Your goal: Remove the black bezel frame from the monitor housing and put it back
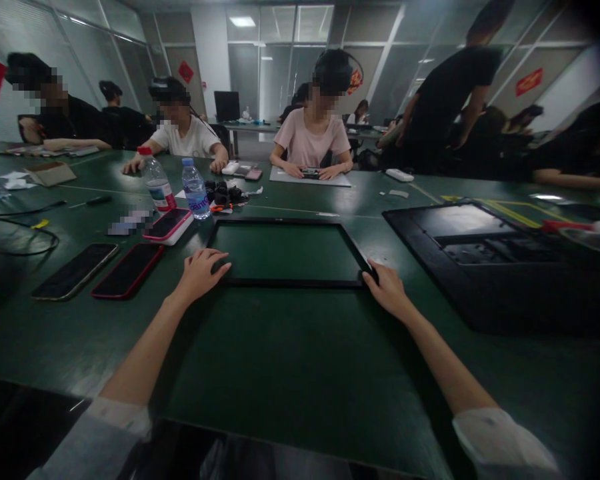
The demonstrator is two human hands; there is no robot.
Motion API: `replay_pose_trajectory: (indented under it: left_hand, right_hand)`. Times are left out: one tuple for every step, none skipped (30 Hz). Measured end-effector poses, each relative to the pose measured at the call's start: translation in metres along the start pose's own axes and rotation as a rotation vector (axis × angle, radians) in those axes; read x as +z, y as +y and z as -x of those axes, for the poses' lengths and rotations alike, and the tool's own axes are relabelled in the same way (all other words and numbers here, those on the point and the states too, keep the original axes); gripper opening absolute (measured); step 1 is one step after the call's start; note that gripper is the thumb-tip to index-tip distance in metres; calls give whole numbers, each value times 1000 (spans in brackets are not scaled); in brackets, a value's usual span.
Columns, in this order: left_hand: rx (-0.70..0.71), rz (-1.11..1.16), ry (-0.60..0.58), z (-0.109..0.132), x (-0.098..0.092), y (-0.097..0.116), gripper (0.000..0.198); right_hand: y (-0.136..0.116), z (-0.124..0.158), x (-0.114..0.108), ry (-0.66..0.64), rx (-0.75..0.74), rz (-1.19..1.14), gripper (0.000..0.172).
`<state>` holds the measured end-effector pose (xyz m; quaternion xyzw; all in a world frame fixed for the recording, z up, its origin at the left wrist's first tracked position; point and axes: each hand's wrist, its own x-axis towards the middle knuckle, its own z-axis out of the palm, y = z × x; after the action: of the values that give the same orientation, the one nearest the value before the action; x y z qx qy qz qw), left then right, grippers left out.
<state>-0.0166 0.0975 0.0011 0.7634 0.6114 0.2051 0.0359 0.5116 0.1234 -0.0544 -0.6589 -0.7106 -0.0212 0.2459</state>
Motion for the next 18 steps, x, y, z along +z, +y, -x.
replay_pose_trajectory:
  left_hand:
    - [-1, -1, -21, 1, -1, 1, 51]
    - [-5, 1, -41, 1, -3, 1, 53]
    - [-9, 7, -64, 2, -4, 2, 55]
    - [-14, 14, -90, 3, -6, 2, 57]
    - [-18, 22, -116, 3, -8, 3, 60]
    - [-18, 28, -146, 4, -11, 3, 64]
    - [-13, 30, -179, 5, -13, 4, 68]
    - [-2, 27, -209, 6, -14, 4, 73]
    - [10, 22, -233, 6, -16, 4, 77]
    - [19, 16, -248, 7, -17, 5, 81]
    - [22, 14, -254, 7, -18, 5, 84]
    - [18, 16, -251, 8, -18, 5, 84]
    - [9, 25, -242, 8, -18, 5, 83]
    - [-3, 40, -229, 7, -17, 5, 79]
    - [-15, 58, -211, 7, -16, 5, 73]
    - [-25, 77, -190, 6, -15, 5, 66]
    - [-32, 96, -165, 5, -14, 4, 59]
    - [-39, 113, -135, 4, -12, 4, 54]
  right_hand:
    - [0, 0, 0, 0, 0, -6, 65]
    - [0, 0, 0, 5, 0, -13, 65]
    - [1, 0, 0, 13, -4, -21, 66]
    - [1, -1, 0, 22, -12, -33, 66]
    - [1, -1, 0, 33, -26, -47, 66]
    - [1, -1, -1, 46, -41, -63, 66]
    - [1, -1, -1, 60, -56, -80, 65]
    - [1, -1, -2, 74, -67, -96, 64]
    - [1, -2, -2, 86, -75, -109, 63]
    - [1, -2, -3, 98, -76, -119, 62]
    - [0, -2, -3, 112, -72, -127, 61]
    - [0, -2, -4, 125, -66, -136, 61]
    - [0, -2, -4, 136, -58, -144, 60]
    - [-1, -2, -5, 142, -49, -153, 60]
    - [-1, -2, -6, 143, -39, -161, 60]
    - [-2, -2, -6, 137, -28, -168, 61]
    - [-3, -2, -7, 125, -19, -171, 62]
    - [-3, -2, -7, 112, -12, -173, 63]
